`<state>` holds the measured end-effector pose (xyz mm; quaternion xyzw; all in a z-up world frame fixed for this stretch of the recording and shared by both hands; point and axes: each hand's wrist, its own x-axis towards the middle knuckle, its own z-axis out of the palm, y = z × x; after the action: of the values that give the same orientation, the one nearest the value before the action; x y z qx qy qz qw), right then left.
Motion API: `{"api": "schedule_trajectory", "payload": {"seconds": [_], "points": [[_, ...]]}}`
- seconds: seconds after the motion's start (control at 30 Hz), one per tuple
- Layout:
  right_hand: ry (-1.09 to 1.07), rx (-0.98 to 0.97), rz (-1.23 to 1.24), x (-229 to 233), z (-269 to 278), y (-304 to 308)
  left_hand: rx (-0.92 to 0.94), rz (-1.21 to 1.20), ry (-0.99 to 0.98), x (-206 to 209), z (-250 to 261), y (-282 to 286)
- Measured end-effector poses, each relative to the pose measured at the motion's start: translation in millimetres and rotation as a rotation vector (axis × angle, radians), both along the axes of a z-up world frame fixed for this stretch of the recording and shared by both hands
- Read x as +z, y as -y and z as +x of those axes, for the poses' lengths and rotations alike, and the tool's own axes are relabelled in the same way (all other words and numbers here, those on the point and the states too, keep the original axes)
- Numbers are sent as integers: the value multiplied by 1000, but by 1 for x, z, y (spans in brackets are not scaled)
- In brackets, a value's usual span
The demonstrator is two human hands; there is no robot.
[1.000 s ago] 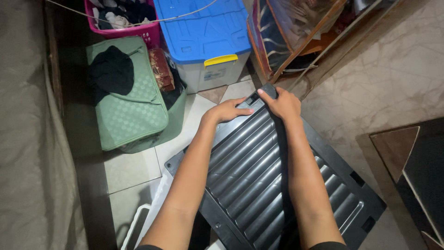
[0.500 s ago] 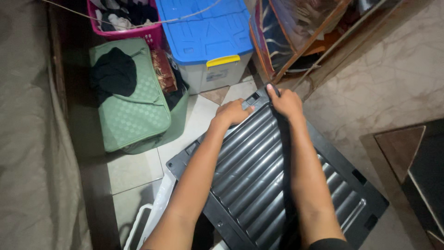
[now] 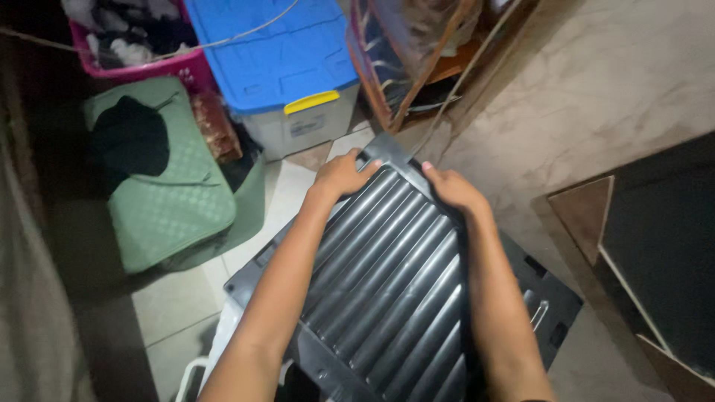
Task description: The person assembles a plastic storage unit by connecting a base with a ribbed lid to a white box using black corner connectors. They then attach two black side panels to the assembled base, aligning and snapping them into place.
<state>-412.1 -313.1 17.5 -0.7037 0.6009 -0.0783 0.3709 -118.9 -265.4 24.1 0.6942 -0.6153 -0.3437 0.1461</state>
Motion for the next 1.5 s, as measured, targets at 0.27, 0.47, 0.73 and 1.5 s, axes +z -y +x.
{"api": "schedule_trajectory", "payload": {"seconds": [0.27,0.47,0.73,1.5], "points": [[-91,-35,-114,5,10,-8,-194,-205,-320,-39,-15,89],[-99,-93,-144,28,20,-17,-160,-46,-453,-26,-8,82],[-106,-125,-141,51,30,-21,29,-140,-73,5,-25,64],[359,-92,59,-12,5,29,10,9,-70,2,-28,63]]}}
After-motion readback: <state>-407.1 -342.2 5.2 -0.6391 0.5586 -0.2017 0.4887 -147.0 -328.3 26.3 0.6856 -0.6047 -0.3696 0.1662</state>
